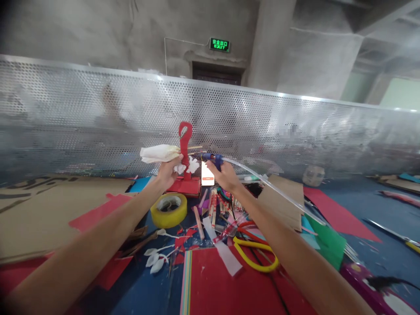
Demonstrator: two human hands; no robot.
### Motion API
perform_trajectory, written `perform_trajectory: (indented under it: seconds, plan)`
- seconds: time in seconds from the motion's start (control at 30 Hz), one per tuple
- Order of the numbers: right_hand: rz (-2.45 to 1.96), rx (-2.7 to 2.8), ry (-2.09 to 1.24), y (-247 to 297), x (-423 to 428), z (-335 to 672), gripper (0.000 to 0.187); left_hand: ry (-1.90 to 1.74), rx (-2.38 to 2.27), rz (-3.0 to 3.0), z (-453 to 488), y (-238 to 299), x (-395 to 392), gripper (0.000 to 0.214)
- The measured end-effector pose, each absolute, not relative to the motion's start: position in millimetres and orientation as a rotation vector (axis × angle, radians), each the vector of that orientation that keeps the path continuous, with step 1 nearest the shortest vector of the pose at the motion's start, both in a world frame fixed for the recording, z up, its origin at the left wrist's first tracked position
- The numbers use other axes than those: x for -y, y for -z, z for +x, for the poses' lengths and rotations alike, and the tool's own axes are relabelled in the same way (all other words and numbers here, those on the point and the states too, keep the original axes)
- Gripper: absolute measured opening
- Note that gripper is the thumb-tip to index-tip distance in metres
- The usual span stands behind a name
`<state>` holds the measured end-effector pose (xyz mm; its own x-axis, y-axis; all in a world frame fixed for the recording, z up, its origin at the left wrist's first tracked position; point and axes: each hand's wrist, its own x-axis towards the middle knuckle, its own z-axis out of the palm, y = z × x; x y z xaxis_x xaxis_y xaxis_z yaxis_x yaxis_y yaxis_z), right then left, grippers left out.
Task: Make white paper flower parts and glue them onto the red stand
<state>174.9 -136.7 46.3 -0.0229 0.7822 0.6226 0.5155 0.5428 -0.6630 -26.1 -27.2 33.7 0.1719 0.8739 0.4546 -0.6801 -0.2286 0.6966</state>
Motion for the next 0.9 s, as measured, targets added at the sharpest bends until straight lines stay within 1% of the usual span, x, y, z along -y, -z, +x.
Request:
perform_trajectory:
  seconds: [0.1,0.3,0.5,0.6,0.8,0.9]
  plan:
    - [-1.139,1.665,-0.170,-47,139,173,0.048,-1.466,-0.213,1.061,-25,-33,27,0.037]
    - [-1.197,1.717,-0.040,-52,144,168,0.048,-1.468,-0.194,1.077,-23,-33,29,0.035]
    - [-1.221,1.694,0.011,-53,145,169,0.052,-1.459,-0.183,1.078,-22,-33,31,0.043]
    - [-1.232,1.682,-0.020,-52,144,171,0.055,-1.462,-0.192,1.067,-22,-34,32,0.043]
    - [-1.109,1.646,-0.241,-47,139,175,0.055,-1.459,-0.202,1.067,-24,-33,30,0.042]
    - [-1.139,1.613,-0.219,-45,137,178,0.056,-1.460,-0.194,1.084,-24,-32,29,0.039]
